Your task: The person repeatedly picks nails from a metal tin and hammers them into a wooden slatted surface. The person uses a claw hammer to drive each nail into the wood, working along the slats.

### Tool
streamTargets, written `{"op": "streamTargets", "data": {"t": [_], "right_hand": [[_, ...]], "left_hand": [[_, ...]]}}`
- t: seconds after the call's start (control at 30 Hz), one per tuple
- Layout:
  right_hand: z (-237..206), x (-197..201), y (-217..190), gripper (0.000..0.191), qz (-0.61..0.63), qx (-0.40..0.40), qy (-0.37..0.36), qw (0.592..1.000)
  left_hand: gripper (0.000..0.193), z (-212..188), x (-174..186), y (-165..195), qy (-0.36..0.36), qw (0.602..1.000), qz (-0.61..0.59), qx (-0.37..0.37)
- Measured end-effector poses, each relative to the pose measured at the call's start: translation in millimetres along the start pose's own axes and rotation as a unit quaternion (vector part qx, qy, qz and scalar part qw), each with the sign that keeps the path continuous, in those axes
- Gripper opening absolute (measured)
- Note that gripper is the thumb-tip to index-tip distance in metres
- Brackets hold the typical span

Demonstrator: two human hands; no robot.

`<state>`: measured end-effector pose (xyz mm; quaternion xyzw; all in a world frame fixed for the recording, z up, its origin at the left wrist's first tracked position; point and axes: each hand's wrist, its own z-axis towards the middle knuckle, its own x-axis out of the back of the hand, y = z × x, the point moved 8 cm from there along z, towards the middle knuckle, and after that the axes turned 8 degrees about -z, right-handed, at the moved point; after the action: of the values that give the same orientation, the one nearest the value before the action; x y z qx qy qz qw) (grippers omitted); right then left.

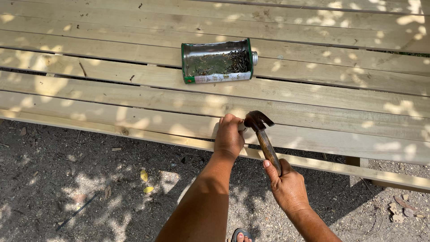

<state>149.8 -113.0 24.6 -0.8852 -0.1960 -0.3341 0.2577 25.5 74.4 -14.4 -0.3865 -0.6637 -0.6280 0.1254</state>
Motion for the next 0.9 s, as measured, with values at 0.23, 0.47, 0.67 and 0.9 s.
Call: {"op": "streamTargets", "data": {"t": [0.23, 0.47, 0.67, 0.9], "right_hand": [[-6, 6, 1, 0.06, 0.054, 0.057, 0.062, 0.995], [-8, 6, -3, 0.059, 0.066, 0.056, 0.061, 0.994], [-5, 7, -3, 0.055, -0.016, -0.01, 0.003, 1.0], [-7, 8, -1, 0.055, 0.038, 0.05, 0.035, 0.997]], "left_hand": [[0.05, -17, 30, 11, 0.065, 0.987, 0.095, -0.112], [0.051, -15, 31, 8, 0.051, 0.988, 0.109, -0.099], [0.057, -18, 36, 9, 0.047, 0.989, 0.109, -0.09], [0.046, -16, 36, 15, 0.041, 0.988, 0.115, -0.091]]}}
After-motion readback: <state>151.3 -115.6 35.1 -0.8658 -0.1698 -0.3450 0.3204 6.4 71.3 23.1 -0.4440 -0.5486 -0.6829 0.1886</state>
